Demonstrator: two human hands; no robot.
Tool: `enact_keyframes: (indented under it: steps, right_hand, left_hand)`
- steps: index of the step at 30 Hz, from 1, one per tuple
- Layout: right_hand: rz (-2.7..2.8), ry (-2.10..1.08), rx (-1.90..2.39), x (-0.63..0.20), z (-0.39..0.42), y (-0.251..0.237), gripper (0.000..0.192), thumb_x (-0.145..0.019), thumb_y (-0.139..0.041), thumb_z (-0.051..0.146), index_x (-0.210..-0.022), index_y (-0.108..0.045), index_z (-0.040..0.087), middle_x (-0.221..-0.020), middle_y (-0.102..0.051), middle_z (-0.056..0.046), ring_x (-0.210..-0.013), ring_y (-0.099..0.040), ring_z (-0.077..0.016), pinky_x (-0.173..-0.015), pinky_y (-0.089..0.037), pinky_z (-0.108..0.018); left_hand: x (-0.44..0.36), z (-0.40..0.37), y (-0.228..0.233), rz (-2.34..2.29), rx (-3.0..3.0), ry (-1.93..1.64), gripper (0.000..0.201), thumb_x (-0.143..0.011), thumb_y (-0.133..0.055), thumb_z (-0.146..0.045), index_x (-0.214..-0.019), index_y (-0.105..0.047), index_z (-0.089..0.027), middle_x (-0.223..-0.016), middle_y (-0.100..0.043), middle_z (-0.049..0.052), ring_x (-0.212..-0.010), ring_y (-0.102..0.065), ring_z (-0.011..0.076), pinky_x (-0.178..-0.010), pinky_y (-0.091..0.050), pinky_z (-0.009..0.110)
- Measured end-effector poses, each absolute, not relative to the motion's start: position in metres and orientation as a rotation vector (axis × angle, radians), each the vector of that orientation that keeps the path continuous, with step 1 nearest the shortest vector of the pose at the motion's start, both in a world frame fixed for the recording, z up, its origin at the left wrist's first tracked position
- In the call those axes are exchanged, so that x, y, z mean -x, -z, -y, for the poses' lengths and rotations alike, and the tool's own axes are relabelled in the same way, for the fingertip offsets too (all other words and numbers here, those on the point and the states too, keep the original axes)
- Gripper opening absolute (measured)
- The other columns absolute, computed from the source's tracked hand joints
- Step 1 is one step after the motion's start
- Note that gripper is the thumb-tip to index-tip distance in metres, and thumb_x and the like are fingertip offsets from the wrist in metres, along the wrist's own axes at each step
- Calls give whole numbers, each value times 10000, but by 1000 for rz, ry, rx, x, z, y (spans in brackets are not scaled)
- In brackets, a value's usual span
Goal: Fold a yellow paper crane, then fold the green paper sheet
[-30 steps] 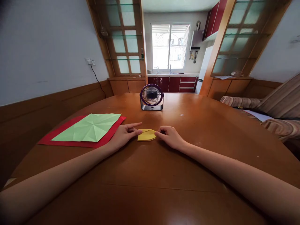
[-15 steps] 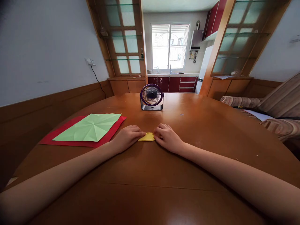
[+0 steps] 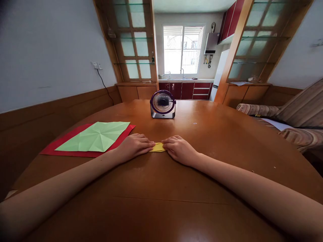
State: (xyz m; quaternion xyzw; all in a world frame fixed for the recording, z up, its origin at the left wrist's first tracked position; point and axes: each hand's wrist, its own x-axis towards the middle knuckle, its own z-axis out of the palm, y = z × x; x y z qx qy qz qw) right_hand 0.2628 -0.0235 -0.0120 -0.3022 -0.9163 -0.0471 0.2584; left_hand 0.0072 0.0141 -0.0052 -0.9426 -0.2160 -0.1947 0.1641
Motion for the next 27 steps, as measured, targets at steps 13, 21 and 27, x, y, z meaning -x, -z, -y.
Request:
enact_keyframes:
  steps: [13,21,27]
  right_hand:
    - [2836,-395,721,-264,19,3,649,-980,-404,474,-1521,-172,200,-1574,-150,-86,-1464,-135,-222,-1218,-58,-458]
    - [2882,-434,708,-266,22,-3,692,-953,-434,527,-1521,-127,278,-1588,-90,-54,-1471,-69,-248,-1197,42,-494]
    - [2880,-392,717,-266,23,-2,650,-963,-445,486,-1515,-158,297,-1588,-86,-51,-1469,-78,-255,-1196,0,-514]
  left_hand:
    - [-8,-13,-1,912,3051,743,279,-884,-592,-451,-995,-725,-232,-902,-691,29,-858,-587,171,-748,-433,276]
    - [-5,-17,-1,957,3133,793,278,-844,-640,-467,-848,-671,-190,-891,-691,36,-901,-577,187,-790,-435,294]
    - [-4,-19,-4,921,3182,815,256,-822,-672,-439,-811,-642,-184,-898,-692,33,-896,-583,187,-819,-439,316]
